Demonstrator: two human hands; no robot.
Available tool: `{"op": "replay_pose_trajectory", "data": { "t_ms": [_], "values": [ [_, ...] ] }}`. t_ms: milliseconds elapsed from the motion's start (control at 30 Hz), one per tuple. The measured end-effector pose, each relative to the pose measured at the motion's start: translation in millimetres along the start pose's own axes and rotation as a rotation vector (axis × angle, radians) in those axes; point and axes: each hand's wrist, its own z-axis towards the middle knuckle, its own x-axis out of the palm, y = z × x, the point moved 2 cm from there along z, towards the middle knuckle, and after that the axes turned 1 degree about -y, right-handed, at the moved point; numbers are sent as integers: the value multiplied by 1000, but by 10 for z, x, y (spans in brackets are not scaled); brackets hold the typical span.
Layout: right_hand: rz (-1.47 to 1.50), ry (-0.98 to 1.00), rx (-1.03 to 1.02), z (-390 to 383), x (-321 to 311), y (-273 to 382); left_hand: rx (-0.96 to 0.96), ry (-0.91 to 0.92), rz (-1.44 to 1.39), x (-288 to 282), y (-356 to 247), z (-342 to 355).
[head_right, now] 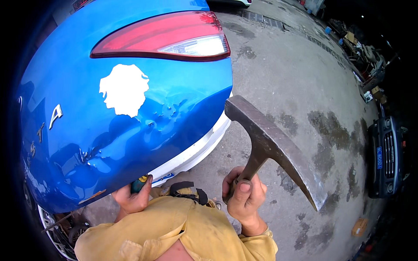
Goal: The person uses a hammer and a screwdriver to push out a dent on the rear trunk lid of a blue car. They repeatedly strike the screwdriver handle with the hammer to apply force to the dented area. Later, they use a long metal rod to push the dent from the inside of the trunk.
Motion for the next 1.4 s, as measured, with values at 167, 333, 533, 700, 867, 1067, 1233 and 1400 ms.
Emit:
{"op": "replay_pose_trajectory", "data": {
  "t_ms": [167, 333, 533, 700, 867, 1067, 1233, 1400],
  "values": [
    [-197, 294, 152, 45, 11, -143, -52, 28, -33, 27, 9, -61],
    [301, -139, -105, -26, 43, -222, -42, 18, -47, 33, -45, 2],
    [-49, 101, 45, 53, 18, -158, -47, 17, -7, 17, -20, -31],
    [-120, 120, -119, -91, 108, -231, -50, -17, -5, 25, -30, -38],
    [87, 127, -166, -160, 140, -133, -44, -11, -36, 1, -38, -19],
    [-216, 240, -91, -238, 221, -234, 38, 32, 37, -33, -61, 17],
    [216, 104, -348, -276, 261, -249, 126, 62, 83, -47, -68, 94],
    [-197, 215, -154, -335, 222, -121, 44, 10, -13, -22, -51, 72]
  ]
}}
